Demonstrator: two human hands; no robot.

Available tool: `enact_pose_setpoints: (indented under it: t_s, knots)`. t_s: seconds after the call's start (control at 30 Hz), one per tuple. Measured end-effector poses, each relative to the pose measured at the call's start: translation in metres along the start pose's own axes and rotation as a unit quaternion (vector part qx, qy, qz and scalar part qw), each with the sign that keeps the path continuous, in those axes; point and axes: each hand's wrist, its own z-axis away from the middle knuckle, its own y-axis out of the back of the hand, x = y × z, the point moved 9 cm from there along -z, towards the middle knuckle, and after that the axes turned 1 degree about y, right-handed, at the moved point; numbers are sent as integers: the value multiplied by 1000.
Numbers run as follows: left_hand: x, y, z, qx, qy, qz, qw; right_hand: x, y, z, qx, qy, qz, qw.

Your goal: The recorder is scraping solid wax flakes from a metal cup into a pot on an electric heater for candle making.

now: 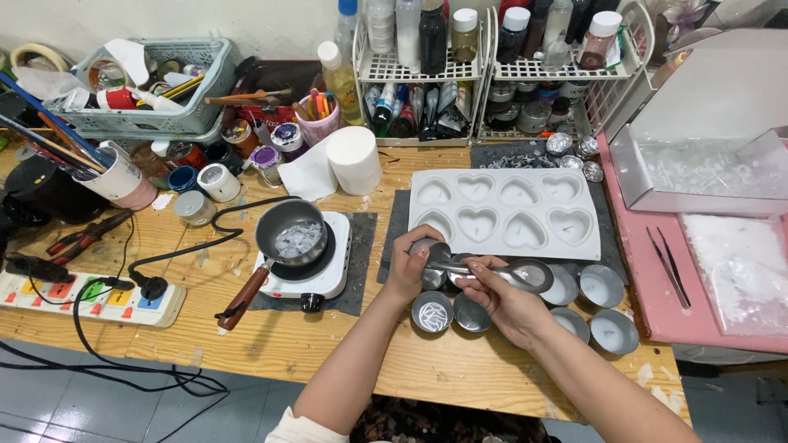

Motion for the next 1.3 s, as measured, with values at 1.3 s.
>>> enact_pose_setpoints:
  t_s: [1.3]
  knots:
    - [-23, -5, 7, 107, 45, 170, 979, 7, -20, 24, 56, 52, -286, 955]
